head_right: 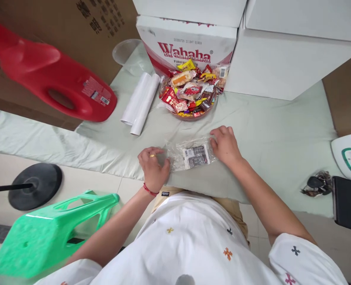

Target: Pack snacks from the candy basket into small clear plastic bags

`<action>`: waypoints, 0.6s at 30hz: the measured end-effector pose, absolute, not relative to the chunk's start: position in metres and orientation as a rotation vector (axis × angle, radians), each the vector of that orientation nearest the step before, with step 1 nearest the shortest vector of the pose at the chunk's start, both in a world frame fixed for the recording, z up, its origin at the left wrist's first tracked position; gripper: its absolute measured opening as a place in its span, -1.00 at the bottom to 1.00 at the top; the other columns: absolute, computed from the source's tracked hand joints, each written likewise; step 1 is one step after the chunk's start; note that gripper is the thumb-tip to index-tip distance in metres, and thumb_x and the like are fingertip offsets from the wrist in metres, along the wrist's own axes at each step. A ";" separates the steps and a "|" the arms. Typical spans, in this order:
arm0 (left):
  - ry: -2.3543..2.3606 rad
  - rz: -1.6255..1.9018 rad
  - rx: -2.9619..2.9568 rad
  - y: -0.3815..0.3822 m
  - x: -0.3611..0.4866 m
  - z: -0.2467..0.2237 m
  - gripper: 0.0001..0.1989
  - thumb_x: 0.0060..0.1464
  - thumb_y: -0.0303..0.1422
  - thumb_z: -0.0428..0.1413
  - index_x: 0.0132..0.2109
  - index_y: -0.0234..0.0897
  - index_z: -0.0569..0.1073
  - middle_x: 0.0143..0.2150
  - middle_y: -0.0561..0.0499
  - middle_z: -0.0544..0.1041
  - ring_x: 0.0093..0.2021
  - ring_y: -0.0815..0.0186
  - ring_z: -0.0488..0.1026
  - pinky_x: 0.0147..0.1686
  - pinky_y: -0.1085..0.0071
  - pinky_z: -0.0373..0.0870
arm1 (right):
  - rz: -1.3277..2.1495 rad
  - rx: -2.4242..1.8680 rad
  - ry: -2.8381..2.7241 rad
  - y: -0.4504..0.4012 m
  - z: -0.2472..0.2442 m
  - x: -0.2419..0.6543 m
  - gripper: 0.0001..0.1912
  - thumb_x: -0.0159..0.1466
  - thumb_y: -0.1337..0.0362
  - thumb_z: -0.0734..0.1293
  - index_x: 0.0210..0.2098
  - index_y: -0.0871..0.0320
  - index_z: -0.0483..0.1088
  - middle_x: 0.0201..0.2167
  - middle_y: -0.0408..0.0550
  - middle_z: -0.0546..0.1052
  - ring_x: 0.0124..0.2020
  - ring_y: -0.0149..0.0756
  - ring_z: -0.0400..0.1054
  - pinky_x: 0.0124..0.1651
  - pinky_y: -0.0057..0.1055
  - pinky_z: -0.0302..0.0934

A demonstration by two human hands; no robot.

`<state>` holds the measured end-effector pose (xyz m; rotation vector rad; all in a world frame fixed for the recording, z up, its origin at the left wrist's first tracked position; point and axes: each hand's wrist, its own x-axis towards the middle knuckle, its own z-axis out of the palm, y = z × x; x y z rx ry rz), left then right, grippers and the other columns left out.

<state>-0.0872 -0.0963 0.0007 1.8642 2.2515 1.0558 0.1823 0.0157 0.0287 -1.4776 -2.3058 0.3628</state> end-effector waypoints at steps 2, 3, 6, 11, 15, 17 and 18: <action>2.200 1.251 1.966 -0.102 -0.080 0.008 -0.73 0.11 -0.45 0.13 -0.02 -0.29 0.48 0.05 -0.27 0.45 0.20 -0.05 0.33 0.22 -0.08 0.26 | 0.368 -1.373 -2.391 0.026 0.034 0.170 -0.69 0.42 0.26 0.24 0.07 0.12 0.50 -0.02 0.13 0.53 0.01 0.06 0.25 0.10 -0.05 0.25; 2.116 1.326 2.058 -0.104 -0.075 0.012 -0.73 0.12 -0.47 0.11 -0.01 -0.27 0.48 0.05 -0.25 0.47 0.22 -0.04 0.34 0.23 -0.07 0.25 | 0.383 -1.319 -2.461 0.031 0.035 0.161 -0.68 0.41 0.25 0.26 0.10 0.13 0.50 0.00 0.13 0.53 0.05 0.07 0.24 0.12 -0.05 0.23; 1.588 1.219 2.464 -0.108 -0.055 0.018 -0.69 0.20 -0.46 0.07 0.07 -0.17 0.51 0.11 -0.16 0.57 0.30 0.07 0.37 0.29 0.03 0.22 | 0.457 -1.210 -2.671 0.044 0.032 0.135 -0.65 0.36 0.22 0.36 0.10 0.17 0.52 -0.02 0.15 0.56 0.15 0.13 0.20 0.14 -0.04 0.18; 1.337 0.593 2.577 -0.094 -0.033 0.000 -0.56 0.36 -0.41 -0.04 0.31 -0.20 0.43 0.35 -0.09 0.48 0.39 0.15 0.35 0.37 0.06 0.16 | 0.789 -1.156 -2.708 0.060 0.030 0.120 -0.88 0.31 0.30 0.40 -0.20 0.18 0.59 -0.27 0.05 0.58 -0.04 -0.03 0.32 0.00 -0.21 0.19; 1.367 0.517 2.518 -0.087 -0.034 -0.013 -0.53 0.37 -0.44 -0.06 0.35 -0.20 0.40 0.40 -0.05 0.43 0.40 0.16 0.34 0.36 0.04 0.21 | 0.821 -1.035 -2.636 0.054 0.039 0.133 -0.88 0.34 0.32 0.37 -0.25 0.17 0.59 -0.32 0.00 0.52 -0.20 -0.16 0.32 -0.10 -0.30 0.20; 1.370 0.526 2.489 -0.087 -0.036 -0.014 -0.52 0.37 -0.44 -0.05 0.36 -0.15 0.40 0.40 -0.04 0.43 0.41 0.17 0.34 0.37 0.04 0.22 | 0.718 -0.970 -2.629 0.041 0.040 0.141 -0.82 0.39 0.30 0.33 -0.24 0.15 0.60 -0.32 0.01 0.50 -0.21 -0.16 0.30 -0.13 -0.29 0.20; 1.367 0.530 2.479 -0.088 -0.036 -0.014 -0.52 0.37 -0.44 -0.04 0.37 -0.13 0.40 0.39 -0.04 0.44 0.41 0.17 0.34 0.37 0.03 0.22 | 0.660 -0.942 -2.618 0.032 0.039 0.145 -0.79 0.42 0.29 0.30 -0.22 0.13 0.60 -0.32 0.02 0.50 -0.20 -0.16 0.28 -0.14 -0.28 0.20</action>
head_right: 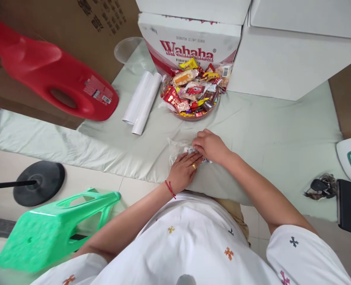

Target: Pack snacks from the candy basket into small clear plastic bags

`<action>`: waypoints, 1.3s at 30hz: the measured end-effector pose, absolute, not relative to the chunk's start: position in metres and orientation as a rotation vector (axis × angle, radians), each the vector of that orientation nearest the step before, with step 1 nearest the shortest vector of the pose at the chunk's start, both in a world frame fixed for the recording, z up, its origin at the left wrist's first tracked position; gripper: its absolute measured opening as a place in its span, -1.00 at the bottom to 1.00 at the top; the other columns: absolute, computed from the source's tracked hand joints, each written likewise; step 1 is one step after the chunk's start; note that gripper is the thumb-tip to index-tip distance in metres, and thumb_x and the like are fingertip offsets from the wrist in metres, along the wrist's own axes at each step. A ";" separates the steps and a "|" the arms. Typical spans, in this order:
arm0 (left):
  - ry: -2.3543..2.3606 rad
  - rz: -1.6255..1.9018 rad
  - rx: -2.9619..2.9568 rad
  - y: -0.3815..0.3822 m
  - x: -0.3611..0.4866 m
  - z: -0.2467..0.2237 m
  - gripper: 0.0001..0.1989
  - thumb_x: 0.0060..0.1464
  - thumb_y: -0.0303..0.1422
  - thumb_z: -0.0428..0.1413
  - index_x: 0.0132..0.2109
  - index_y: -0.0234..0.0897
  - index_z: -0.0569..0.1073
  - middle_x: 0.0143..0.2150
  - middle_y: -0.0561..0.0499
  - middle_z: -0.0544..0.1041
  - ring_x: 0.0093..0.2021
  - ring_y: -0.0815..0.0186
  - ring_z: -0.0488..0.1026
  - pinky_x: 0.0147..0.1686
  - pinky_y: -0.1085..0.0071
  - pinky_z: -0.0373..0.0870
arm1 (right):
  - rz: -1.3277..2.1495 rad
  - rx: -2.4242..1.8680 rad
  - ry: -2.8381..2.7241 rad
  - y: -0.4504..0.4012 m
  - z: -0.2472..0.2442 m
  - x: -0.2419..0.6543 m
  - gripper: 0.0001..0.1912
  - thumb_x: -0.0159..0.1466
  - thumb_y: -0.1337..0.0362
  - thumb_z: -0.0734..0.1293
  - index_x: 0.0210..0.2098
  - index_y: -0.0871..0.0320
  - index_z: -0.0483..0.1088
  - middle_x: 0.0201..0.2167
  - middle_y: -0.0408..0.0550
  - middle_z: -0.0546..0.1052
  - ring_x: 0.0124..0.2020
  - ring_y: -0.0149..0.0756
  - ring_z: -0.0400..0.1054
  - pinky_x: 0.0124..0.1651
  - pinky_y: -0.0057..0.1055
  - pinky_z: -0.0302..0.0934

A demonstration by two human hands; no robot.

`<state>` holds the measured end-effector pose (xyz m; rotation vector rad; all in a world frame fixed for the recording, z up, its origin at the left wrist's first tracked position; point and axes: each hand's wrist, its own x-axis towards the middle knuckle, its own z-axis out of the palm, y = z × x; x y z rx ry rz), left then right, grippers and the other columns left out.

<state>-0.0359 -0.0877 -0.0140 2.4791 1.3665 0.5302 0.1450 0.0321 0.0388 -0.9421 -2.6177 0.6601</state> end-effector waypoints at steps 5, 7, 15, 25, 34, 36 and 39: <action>1.341 0.629 2.491 -0.089 -0.036 -0.017 -0.56 0.39 -0.44 -0.05 0.31 -0.18 0.46 0.30 -0.09 0.53 0.36 0.13 0.39 0.36 -0.02 0.28 | 0.472 -0.862 -2.460 -0.009 0.019 0.157 -0.76 0.47 0.28 0.27 -0.08 0.07 0.61 -0.31 0.03 0.49 -0.15 -0.13 0.27 -0.18 -0.27 0.26; 1.320 0.740 2.502 -0.087 -0.036 -0.020 -0.59 0.39 -0.45 -0.04 0.27 -0.26 0.49 0.27 -0.14 0.55 0.34 0.12 0.42 0.35 -0.01 0.32 | 0.442 -0.827 -2.363 -0.020 0.010 0.160 -0.75 0.46 0.31 0.28 -0.01 0.03 0.59 -0.29 0.01 0.49 -0.12 -0.14 0.29 -0.12 -0.23 0.30; 1.537 1.153 2.309 -0.094 -0.043 -0.015 -0.83 0.31 -0.36 0.13 -0.06 -0.22 0.62 -0.10 -0.10 0.66 0.02 0.15 0.54 0.11 0.10 0.48 | 0.433 -0.810 -2.243 -0.042 -0.013 0.160 -0.72 0.44 0.34 0.29 0.04 -0.03 0.57 -0.28 0.01 0.47 -0.07 -0.12 0.32 -0.02 -0.12 0.36; 1.524 0.681 2.436 -0.061 -0.097 0.008 -0.59 0.21 -0.44 0.03 0.13 -0.08 0.57 -0.06 -0.05 0.64 0.24 0.06 0.41 0.40 -0.15 0.06 | 0.509 -0.845 -2.374 -0.040 -0.010 0.164 -0.67 0.47 0.36 0.21 0.02 -0.01 0.58 -0.24 0.06 0.51 -0.01 -0.09 0.33 0.05 -0.08 0.37; 1.138 0.410 2.684 -0.124 -0.145 0.000 -0.58 0.37 -0.36 0.00 0.30 -0.18 0.47 0.25 -0.13 0.56 0.27 0.12 0.44 0.34 0.07 0.30 | 0.659 -0.891 -2.422 -0.051 -0.001 0.209 -0.66 0.47 0.20 0.26 0.19 -0.01 0.47 0.09 0.12 0.53 0.14 0.00 0.40 0.18 0.12 0.35; 1.185 0.389 2.672 -0.133 -0.147 0.000 -0.54 0.38 -0.31 0.01 0.36 -0.19 0.40 0.33 -0.13 0.50 0.32 0.11 0.41 0.39 0.02 0.23 | 0.603 -0.988 -2.427 -0.051 0.001 0.222 -0.67 0.47 0.23 0.24 0.16 0.01 0.49 0.08 0.12 0.55 0.11 0.00 0.42 0.15 0.10 0.37; 1.223 0.424 2.674 -0.140 -0.142 -0.003 -0.48 0.36 -0.20 0.07 0.38 -0.26 0.38 0.34 -0.20 0.48 0.36 0.04 0.38 0.43 -0.05 0.17 | 0.423 -1.142 -2.339 -0.048 0.006 0.229 -0.70 0.47 0.28 0.23 0.08 0.06 0.54 0.01 0.11 0.60 0.07 0.01 0.43 0.09 0.08 0.39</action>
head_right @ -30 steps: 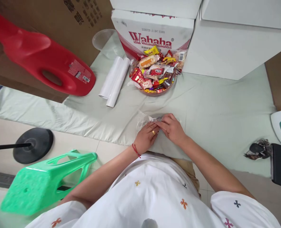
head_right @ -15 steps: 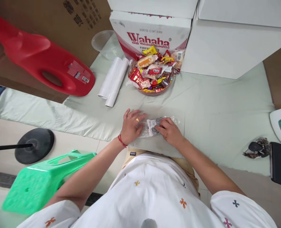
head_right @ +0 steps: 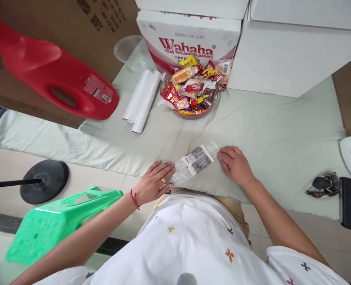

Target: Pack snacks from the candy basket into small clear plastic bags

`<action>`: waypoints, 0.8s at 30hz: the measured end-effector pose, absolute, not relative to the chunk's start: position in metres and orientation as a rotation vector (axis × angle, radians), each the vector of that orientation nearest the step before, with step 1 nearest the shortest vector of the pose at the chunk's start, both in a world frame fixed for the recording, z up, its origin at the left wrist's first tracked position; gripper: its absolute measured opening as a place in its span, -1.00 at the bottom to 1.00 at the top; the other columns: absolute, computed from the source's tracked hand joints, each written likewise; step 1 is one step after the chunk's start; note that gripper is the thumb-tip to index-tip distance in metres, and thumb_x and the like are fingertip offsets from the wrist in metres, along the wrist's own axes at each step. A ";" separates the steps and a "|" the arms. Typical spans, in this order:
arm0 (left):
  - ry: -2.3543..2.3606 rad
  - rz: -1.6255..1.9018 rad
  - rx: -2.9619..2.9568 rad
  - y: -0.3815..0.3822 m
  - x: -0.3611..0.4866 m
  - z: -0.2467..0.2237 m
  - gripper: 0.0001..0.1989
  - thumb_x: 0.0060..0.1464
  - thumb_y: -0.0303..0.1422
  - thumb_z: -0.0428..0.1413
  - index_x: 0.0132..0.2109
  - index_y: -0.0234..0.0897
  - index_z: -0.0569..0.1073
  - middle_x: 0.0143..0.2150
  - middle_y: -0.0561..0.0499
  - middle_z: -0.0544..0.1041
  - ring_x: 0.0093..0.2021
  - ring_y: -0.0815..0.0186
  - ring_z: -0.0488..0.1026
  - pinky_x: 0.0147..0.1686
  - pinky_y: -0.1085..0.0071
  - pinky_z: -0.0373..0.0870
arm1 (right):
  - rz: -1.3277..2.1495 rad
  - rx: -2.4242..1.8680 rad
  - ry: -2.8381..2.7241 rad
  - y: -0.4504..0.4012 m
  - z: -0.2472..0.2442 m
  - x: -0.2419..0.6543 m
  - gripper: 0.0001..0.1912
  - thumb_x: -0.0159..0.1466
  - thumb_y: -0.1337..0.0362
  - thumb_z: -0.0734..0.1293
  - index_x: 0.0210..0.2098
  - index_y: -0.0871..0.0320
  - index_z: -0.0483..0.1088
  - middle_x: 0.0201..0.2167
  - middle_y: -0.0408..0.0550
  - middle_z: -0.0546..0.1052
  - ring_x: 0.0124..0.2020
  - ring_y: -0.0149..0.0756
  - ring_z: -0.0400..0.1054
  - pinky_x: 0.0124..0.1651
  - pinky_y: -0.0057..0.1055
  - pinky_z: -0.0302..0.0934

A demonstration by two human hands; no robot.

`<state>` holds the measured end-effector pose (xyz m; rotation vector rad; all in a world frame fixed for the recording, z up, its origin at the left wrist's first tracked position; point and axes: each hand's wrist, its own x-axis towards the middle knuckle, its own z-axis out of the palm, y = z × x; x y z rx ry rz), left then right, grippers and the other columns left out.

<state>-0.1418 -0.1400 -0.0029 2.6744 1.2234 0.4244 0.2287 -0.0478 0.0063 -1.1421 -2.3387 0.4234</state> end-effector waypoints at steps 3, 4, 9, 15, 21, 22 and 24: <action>1.257 0.499 2.704 -0.142 -0.134 -0.006 -0.42 0.31 -0.08 0.13 0.33 -0.29 0.43 0.27 -0.23 0.54 0.36 -0.03 0.39 0.43 -0.10 0.16 | 0.319 -1.196 -2.251 -0.044 0.013 0.219 -0.66 0.47 0.26 0.23 0.15 0.06 0.51 0.14 0.14 0.55 0.15 0.03 0.41 0.18 0.11 0.33; 1.263 0.501 2.710 -0.142 -0.133 -0.007 -0.42 0.31 -0.06 0.14 0.32 -0.29 0.44 0.25 -0.23 0.56 0.35 -0.04 0.39 0.43 -0.11 0.16 | 0.332 -1.175 -2.285 -0.043 0.014 0.215 -0.63 0.47 0.24 0.24 0.21 0.05 0.47 0.23 0.13 0.51 0.21 0.03 0.38 0.24 0.12 0.29; 1.284 0.468 2.706 -0.145 -0.131 -0.006 -0.50 0.34 -0.13 0.12 0.29 -0.29 0.46 0.21 -0.23 0.58 0.33 -0.02 0.42 0.39 -0.09 0.23 | 0.414 -1.129 -2.566 -0.040 0.007 0.211 -0.56 0.49 0.16 0.23 0.32 -0.02 0.40 0.30 -0.01 0.49 0.41 0.10 0.21 0.41 0.27 0.05; 1.327 0.573 2.601 -0.141 -0.117 -0.002 -0.56 0.30 -0.13 0.15 0.22 -0.23 0.51 0.19 -0.21 0.60 0.32 0.00 0.42 0.34 -0.06 0.30 | 0.435 -1.155 -2.444 -0.051 0.005 0.213 -0.54 0.46 0.16 0.28 0.32 0.02 0.39 0.34 0.08 0.44 0.39 0.07 0.25 0.38 0.25 0.14; 1.137 0.576 2.548 -0.118 -0.121 0.008 -0.73 0.33 -0.41 0.03 0.02 -0.17 0.60 0.02 -0.10 0.67 0.19 0.14 0.51 0.28 0.06 0.36 | 0.521 -0.992 -2.547 -0.069 0.009 0.196 -0.56 0.46 0.22 0.29 0.30 -0.01 0.40 0.31 -0.01 0.48 0.40 0.00 0.24 0.45 0.26 0.02; 1.109 0.579 2.539 -0.114 -0.123 0.012 -0.73 0.33 -0.42 0.02 0.01 -0.16 0.60 -0.01 -0.08 0.67 0.18 0.17 0.52 0.29 0.06 0.35 | 0.531 -1.006 -2.540 -0.070 0.008 0.196 -0.56 0.46 0.22 0.29 0.31 -0.02 0.40 0.31 -0.01 0.48 0.39 -0.01 0.26 0.45 0.26 0.03; 1.085 0.581 2.506 -0.106 -0.123 0.023 -0.70 0.35 -0.43 -0.02 0.03 -0.12 0.58 -0.03 -0.05 0.68 0.16 0.21 0.53 0.32 0.07 0.31 | 0.551 -1.036 -2.521 -0.072 0.004 0.197 -0.54 0.46 0.23 0.29 0.33 -0.05 0.37 0.33 -0.01 0.45 0.37 -0.02 0.29 0.44 0.25 0.05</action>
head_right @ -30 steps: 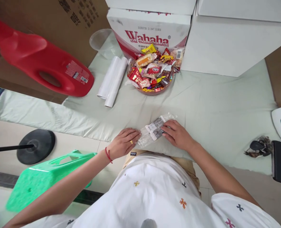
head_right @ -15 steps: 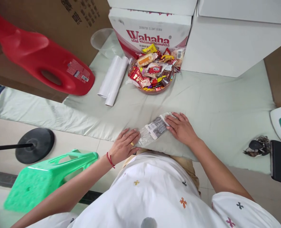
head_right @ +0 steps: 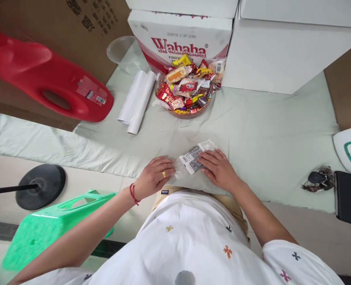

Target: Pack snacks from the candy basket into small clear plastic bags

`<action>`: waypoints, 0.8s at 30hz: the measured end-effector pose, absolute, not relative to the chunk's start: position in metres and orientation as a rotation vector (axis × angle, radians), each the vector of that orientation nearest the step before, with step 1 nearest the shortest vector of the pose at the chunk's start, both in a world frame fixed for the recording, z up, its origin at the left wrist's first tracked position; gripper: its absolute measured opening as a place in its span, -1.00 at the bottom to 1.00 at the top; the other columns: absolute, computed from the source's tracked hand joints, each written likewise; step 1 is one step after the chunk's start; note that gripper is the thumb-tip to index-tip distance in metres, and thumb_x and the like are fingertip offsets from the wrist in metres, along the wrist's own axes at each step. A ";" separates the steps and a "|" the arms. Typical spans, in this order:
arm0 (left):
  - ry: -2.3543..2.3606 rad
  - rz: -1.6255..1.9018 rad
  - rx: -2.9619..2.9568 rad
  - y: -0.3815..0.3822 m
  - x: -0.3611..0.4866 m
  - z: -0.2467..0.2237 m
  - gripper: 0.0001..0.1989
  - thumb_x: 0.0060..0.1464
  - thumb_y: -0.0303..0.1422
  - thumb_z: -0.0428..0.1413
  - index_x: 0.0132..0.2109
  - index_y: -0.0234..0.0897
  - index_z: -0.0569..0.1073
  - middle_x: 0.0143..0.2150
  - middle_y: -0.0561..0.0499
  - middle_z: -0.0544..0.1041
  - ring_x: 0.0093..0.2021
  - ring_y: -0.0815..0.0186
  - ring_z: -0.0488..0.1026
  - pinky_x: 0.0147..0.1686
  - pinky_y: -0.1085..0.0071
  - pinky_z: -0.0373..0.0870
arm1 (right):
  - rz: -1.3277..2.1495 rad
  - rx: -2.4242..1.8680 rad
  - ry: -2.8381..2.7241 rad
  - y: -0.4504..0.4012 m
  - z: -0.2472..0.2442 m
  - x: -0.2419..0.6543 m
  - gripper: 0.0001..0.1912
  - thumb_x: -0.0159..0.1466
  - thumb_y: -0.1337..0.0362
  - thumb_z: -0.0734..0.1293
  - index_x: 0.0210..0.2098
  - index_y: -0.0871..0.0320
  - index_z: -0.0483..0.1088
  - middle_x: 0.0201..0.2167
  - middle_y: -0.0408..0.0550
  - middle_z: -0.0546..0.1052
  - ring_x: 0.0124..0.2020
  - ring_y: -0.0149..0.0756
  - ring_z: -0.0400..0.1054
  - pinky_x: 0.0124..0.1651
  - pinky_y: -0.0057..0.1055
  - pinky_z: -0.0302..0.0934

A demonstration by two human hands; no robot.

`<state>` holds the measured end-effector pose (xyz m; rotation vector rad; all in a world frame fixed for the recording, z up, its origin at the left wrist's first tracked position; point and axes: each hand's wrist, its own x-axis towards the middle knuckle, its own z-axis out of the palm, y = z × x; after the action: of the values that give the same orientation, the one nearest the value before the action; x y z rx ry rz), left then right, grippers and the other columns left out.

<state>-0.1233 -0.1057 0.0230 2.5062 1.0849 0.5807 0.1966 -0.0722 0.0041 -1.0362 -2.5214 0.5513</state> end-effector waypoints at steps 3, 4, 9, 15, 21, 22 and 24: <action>1.053 0.521 2.472 -0.086 -0.110 0.039 -0.65 0.39 -0.41 -0.10 0.07 -0.13 0.55 -0.01 -0.07 0.66 0.06 0.25 0.56 0.29 0.13 0.31 | 0.558 -1.044 -2.507 -0.073 0.000 0.198 -0.50 0.45 0.23 0.29 0.37 -0.07 0.34 0.35 0.00 0.43 0.38 -0.02 0.28 0.45 0.25 0.05; 1.039 0.481 2.474 -0.078 -0.101 0.042 -0.65 0.41 -0.39 -0.12 0.07 -0.15 0.55 -0.06 -0.08 0.65 -0.01 0.25 0.57 0.22 0.17 0.36 | 0.557 -1.041 -2.506 -0.073 -0.001 0.198 -0.48 0.45 0.24 0.30 0.38 -0.07 0.33 0.36 0.00 0.43 0.38 -0.02 0.28 0.45 0.25 0.05; 1.040 0.317 2.500 -0.032 -0.051 0.036 -0.66 0.41 -0.32 -0.10 -0.05 -0.21 0.58 -0.24 -0.09 0.56 -0.20 0.19 0.49 -0.14 0.25 0.39 | 0.564 -1.027 -2.508 -0.074 -0.002 0.196 -0.51 0.45 0.24 0.29 0.36 -0.04 0.35 0.33 0.05 0.45 0.36 0.00 0.30 0.44 0.27 0.08; 1.221 0.552 2.242 -0.021 -0.028 0.005 -0.71 0.21 -0.26 0.21 0.04 -0.26 0.55 -0.03 -0.15 0.54 0.01 0.10 0.40 0.06 0.14 0.39 | 0.628 -1.053 -2.184 -0.071 0.011 0.209 -0.71 0.47 0.27 0.24 0.07 0.00 0.54 0.05 0.01 0.63 0.19 -0.07 0.42 0.25 0.07 0.32; 1.418 0.612 2.114 -0.033 -0.025 -0.005 -0.53 0.13 -0.25 0.30 0.15 -0.30 0.52 0.06 -0.17 0.50 0.07 0.06 0.39 0.13 0.07 0.40 | 0.330 -1.736 -1.899 -0.041 0.014 0.209 -0.56 0.43 -0.01 0.27 0.06 0.19 0.53 -0.15 0.22 0.60 0.02 0.16 0.33 0.13 0.20 0.25; 1.443 0.610 2.097 -0.034 -0.024 -0.004 -0.53 0.11 -0.24 0.31 0.14 -0.28 0.53 0.05 -0.16 0.49 0.07 0.05 0.39 0.13 0.06 0.40 | 0.345 -1.781 -1.950 -0.035 0.011 0.206 -0.54 0.39 -0.04 0.30 0.03 0.20 0.55 -0.18 0.24 0.59 0.00 0.18 0.32 0.10 0.20 0.26; 1.495 0.590 2.063 -0.033 -0.021 -0.002 -0.56 0.08 -0.23 0.33 0.09 -0.25 0.56 0.04 -0.15 0.50 0.06 0.04 0.39 0.12 0.06 0.40 | 0.406 -1.799 -2.034 -0.027 0.008 0.197 -0.60 0.35 -0.02 0.36 -0.08 0.18 0.58 -0.22 0.22 0.57 -0.04 0.17 0.32 0.03 0.14 0.29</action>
<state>-0.0209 -0.0332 -0.0019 2.0629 1.4952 0.5898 0.1971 -0.0269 0.0076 -1.7991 -2.0345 0.4057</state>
